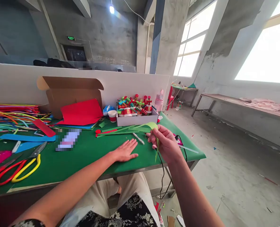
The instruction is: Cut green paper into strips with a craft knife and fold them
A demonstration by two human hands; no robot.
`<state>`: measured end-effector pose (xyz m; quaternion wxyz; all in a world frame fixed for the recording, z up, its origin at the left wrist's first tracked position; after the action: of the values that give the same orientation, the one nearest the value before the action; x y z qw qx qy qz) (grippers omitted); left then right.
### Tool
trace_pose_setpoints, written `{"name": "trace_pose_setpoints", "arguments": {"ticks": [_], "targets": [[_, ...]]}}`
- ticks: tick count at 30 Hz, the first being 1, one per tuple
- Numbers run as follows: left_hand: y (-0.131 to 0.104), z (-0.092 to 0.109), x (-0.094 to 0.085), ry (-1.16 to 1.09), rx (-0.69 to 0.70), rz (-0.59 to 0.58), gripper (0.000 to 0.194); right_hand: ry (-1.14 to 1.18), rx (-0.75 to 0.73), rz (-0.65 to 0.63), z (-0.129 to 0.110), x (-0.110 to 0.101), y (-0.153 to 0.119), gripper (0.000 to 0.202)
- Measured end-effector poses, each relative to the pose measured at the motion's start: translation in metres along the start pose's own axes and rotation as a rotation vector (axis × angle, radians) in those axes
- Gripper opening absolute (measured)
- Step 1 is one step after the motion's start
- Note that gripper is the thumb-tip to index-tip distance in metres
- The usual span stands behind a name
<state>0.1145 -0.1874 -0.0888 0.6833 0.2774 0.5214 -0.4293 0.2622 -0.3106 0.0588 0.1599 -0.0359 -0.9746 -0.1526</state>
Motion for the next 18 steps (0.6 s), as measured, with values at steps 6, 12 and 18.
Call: {"name": "trace_pose_setpoints", "arguments": {"ticks": [6, 12, 18], "targets": [[-0.039, 0.066, 0.008, -0.114, 0.306, -0.013, 0.060, -0.061, -0.005, 0.002, -0.011, -0.003, -0.015, 0.039], [-0.043, 0.135, 0.029, -0.044, 0.208, 0.053, 0.057, -0.067, 0.061, -0.037, -0.004, 0.004, -0.016, 0.040], [-0.104, 0.149, 0.019, -0.135, 0.360, 0.408, 0.044, -0.198, 0.173, -0.053, 0.034, 0.006, -0.021, 0.046]]}}
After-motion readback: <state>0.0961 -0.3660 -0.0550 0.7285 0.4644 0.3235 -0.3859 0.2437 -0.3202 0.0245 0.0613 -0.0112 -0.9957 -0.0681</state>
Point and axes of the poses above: each hand's wrist, its own y-axis towards the middle knuckle, its own x-axis out of the palm, z = x × y, the point moved 3 cm from there along y, towards the middle knuckle, and after that the axes turned 4 degrees about y, right-handed, at the moved point
